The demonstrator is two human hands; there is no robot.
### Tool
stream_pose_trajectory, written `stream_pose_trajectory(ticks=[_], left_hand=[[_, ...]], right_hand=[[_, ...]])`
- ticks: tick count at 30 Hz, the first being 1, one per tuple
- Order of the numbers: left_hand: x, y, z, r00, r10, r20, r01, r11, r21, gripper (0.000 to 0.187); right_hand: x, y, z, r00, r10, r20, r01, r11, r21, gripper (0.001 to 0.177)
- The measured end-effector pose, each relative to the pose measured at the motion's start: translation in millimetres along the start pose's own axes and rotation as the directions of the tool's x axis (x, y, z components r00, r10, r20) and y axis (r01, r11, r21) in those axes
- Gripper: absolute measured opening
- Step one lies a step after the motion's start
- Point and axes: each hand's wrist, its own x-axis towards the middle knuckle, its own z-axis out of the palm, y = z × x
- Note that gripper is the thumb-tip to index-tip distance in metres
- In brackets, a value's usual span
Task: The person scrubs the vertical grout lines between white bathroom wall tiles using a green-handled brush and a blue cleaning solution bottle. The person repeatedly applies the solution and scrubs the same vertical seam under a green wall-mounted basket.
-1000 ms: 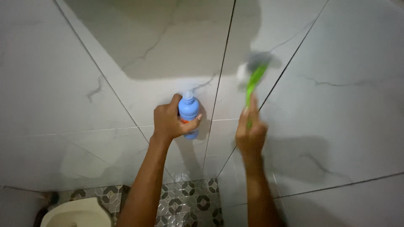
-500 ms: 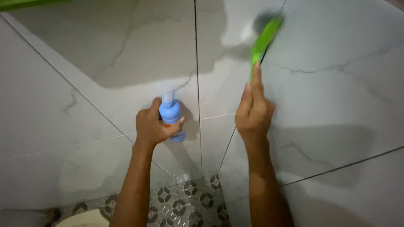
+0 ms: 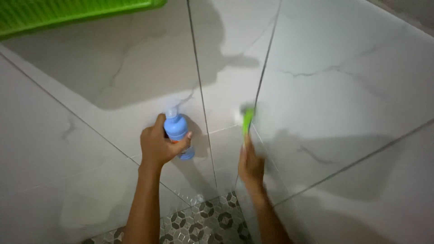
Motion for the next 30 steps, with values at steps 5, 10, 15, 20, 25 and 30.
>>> stream_pose_trajectory(ticks=[5, 10, 15, 20, 25, 30], left_hand=[[-1, 2, 1, 1.000, 0.003, 0.000, -0.003, 1.000, 0.031, 0.057], [1, -2, 2, 0.999, -0.011, 0.030, 0.009, 0.999, 0.043, 0.062], [-2, -5, 2, 1.000, 0.002, 0.006, -0.002, 0.999, 0.049, 0.057], [0, 8, -6, 0.999, 0.005, 0.037, -0.005, 1.000, 0.010, 0.056], [-2, 10, 2, 1.000, 0.031, 0.000, -0.031, 0.999, 0.013, 0.054], [-1, -4, 4, 0.999, 0.027, -0.043, -0.028, 0.999, -0.026, 0.059]], right_hand=[[107, -93, -61, 0.949, -0.184, -0.257, 0.244, 0.943, 0.226, 0.041], [55, -33, -13, 0.947, -0.168, -0.275, 0.251, 0.920, 0.300, 0.039], [-68, 24, 18, 0.911, 0.371, 0.179, -0.409, 0.864, 0.295, 0.049], [14, -12, -11, 0.996, 0.081, -0.028, -0.072, 0.971, 0.230, 0.043], [74, -45, -29, 0.965, -0.119, -0.236, 0.193, 0.927, 0.321, 0.039], [-45, 46, 55, 0.994, 0.109, -0.001, -0.103, 0.948, 0.302, 0.044]])
